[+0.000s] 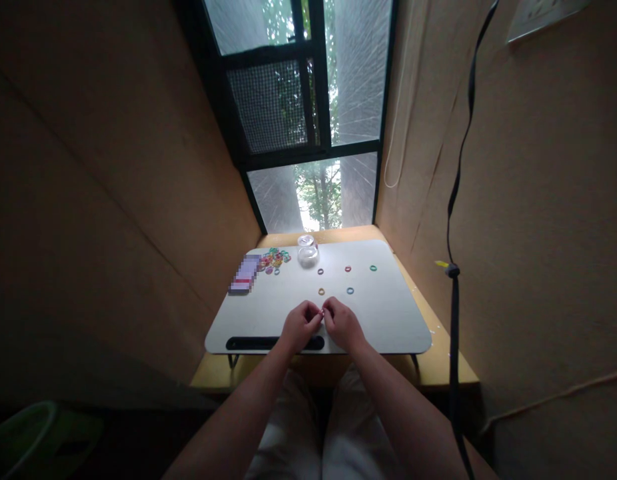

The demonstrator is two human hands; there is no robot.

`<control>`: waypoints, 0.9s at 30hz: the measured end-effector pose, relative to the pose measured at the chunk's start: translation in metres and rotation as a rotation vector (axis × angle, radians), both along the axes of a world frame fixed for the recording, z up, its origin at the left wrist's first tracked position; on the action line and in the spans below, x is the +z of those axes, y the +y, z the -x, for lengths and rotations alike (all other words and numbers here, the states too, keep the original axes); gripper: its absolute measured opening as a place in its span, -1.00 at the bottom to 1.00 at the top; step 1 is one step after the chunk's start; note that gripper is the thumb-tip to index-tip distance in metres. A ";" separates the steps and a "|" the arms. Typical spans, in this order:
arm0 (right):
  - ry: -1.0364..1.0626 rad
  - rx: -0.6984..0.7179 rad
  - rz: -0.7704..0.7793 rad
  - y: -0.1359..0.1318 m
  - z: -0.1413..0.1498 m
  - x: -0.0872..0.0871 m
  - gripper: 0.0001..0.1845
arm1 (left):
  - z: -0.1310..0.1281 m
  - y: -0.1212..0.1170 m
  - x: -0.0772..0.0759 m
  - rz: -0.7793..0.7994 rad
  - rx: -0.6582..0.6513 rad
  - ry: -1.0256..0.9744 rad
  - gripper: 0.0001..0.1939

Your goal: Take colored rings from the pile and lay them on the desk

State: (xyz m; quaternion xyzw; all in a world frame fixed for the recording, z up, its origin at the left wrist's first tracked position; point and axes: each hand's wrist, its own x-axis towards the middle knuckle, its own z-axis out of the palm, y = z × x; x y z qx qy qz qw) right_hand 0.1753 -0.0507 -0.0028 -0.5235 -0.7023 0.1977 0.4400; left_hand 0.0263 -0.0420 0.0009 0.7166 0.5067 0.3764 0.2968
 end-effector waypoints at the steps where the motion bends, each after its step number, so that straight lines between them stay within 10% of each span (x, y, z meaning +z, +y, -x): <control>1: 0.003 0.000 -0.002 0.000 0.000 0.000 -0.91 | 0.000 0.000 0.000 0.003 0.003 -0.009 -0.83; 27: -0.027 -0.013 -0.005 0.001 0.000 -0.002 -0.93 | 0.001 0.001 -0.001 -0.003 -0.016 -0.059 -0.79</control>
